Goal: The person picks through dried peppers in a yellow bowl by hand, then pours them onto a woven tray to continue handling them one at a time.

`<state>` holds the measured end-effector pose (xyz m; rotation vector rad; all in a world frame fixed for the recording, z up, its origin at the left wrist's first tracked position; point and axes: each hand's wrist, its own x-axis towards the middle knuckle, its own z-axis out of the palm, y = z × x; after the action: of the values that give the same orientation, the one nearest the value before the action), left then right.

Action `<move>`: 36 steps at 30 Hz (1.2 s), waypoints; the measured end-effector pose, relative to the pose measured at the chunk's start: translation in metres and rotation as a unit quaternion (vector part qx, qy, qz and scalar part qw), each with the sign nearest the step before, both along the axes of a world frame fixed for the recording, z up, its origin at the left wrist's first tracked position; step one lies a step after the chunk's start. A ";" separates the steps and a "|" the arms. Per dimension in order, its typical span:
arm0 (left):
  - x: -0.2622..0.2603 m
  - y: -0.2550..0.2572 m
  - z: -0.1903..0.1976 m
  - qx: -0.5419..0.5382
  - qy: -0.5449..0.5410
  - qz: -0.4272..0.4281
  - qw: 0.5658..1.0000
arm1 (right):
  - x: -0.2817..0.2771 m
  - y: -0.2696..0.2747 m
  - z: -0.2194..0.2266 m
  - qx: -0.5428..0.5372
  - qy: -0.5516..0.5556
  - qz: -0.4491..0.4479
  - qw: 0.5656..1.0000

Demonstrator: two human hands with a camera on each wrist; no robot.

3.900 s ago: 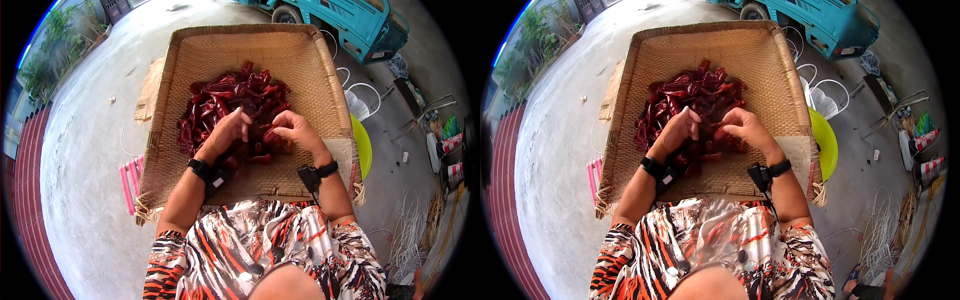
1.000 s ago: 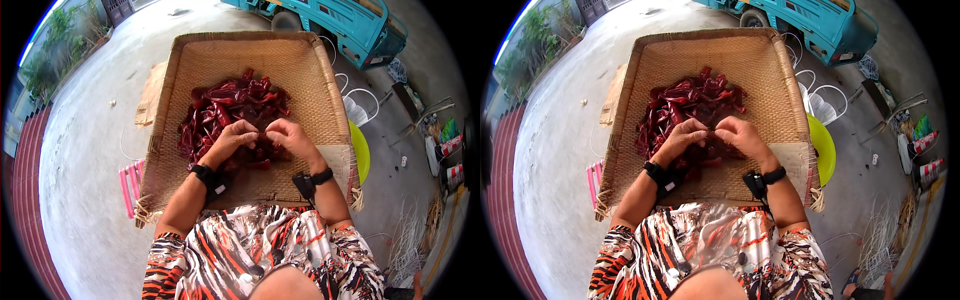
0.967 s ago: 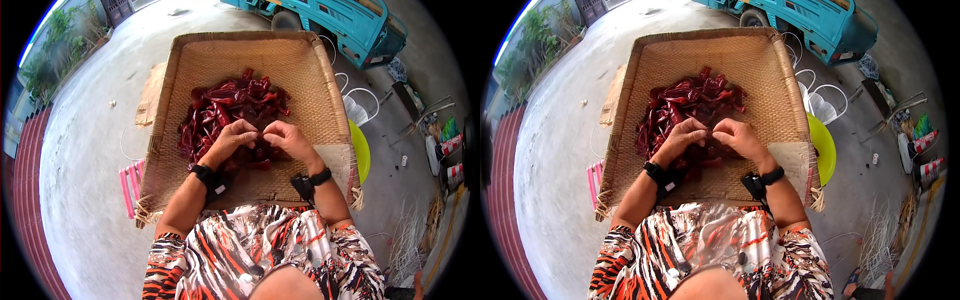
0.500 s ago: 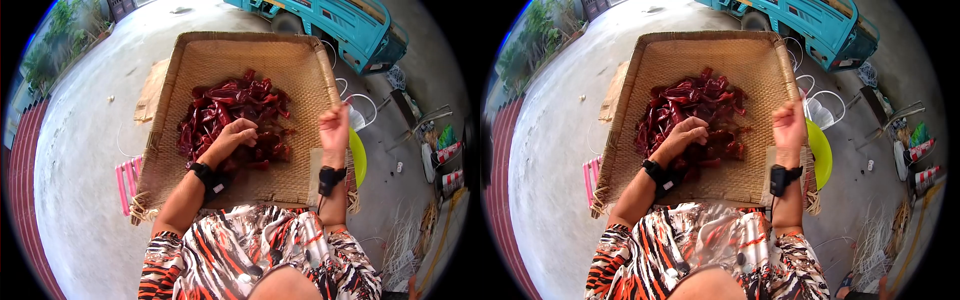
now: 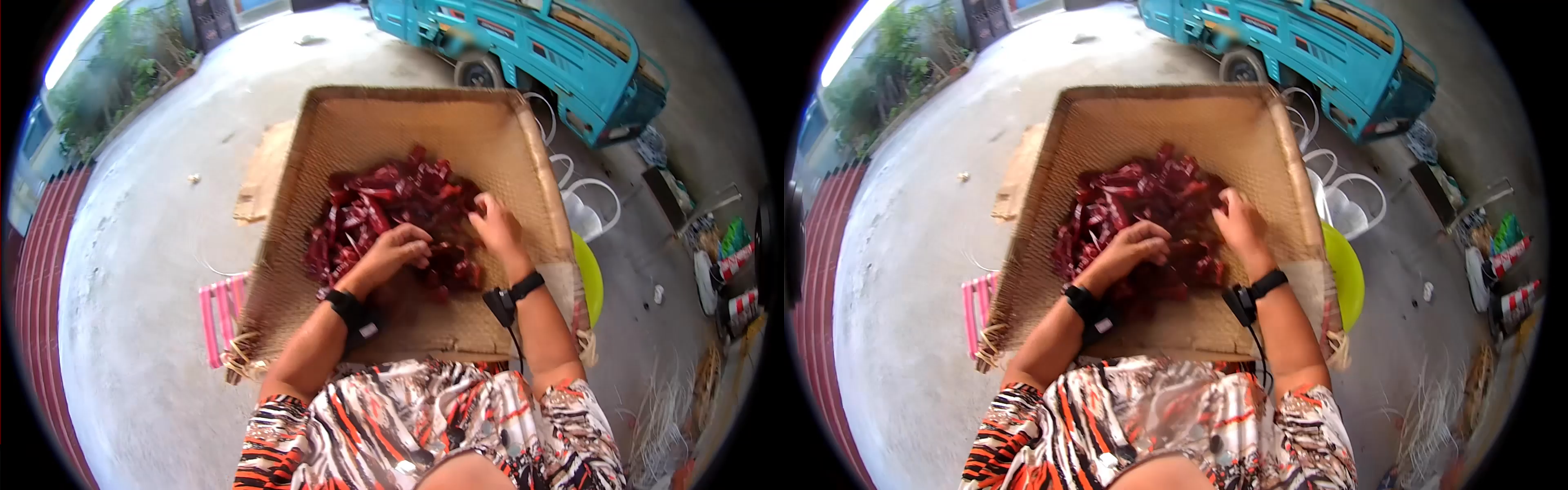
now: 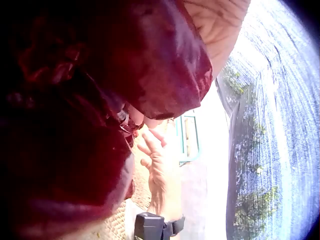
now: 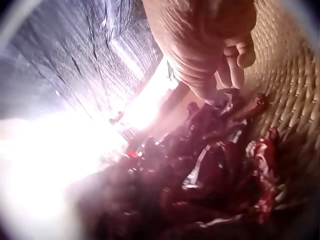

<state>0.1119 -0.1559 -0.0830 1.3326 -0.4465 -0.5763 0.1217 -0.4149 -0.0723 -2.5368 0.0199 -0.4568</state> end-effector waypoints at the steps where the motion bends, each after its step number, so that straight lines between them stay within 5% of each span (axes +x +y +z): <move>1: 0.000 0.001 0.001 -0.004 -0.009 -0.004 1.000 | 0.005 0.002 -0.004 -0.045 0.016 -0.004 0.999; 7: -0.003 0.000 0.008 -0.002 -0.022 -0.005 1.000 | 0.002 0.011 -0.005 -0.167 0.058 -0.051 0.983; 12: -0.001 0.000 0.003 0.012 -0.025 -0.014 1.000 | -0.011 -0.004 0.012 -0.130 0.157 -0.011 0.979; 16: -0.001 -0.002 0.002 0.015 -0.039 -0.032 0.999 | -0.015 -0.008 0.017 0.069 0.149 0.048 0.985; 19: -0.010 -0.001 0.018 0.036 -0.037 -0.016 0.999 | -0.029 0.027 0.032 0.368 0.219 0.129 0.894; 22: -0.011 -0.004 0.012 -0.036 -0.049 -0.024 0.998 | -0.040 0.056 0.030 0.412 0.231 0.186 0.862; 28: -0.007 -0.003 0.010 0.017 -0.063 -0.024 0.998 | -0.049 0.057 0.026 0.454 0.172 0.183 0.855; 32: -0.013 -0.004 0.015 0.011 -0.074 -0.031 0.997 | -0.055 0.049 0.042 0.385 0.197 0.185 0.882; 36: -0.014 -0.003 0.027 0.030 -0.057 -0.050 0.997 | -0.062 0.037 0.043 0.440 0.218 0.166 0.855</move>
<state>0.0976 -0.1588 -0.0565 1.4118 -0.5957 -0.6015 0.0594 -0.3776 -0.0296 -1.6268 -0.0335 0.2461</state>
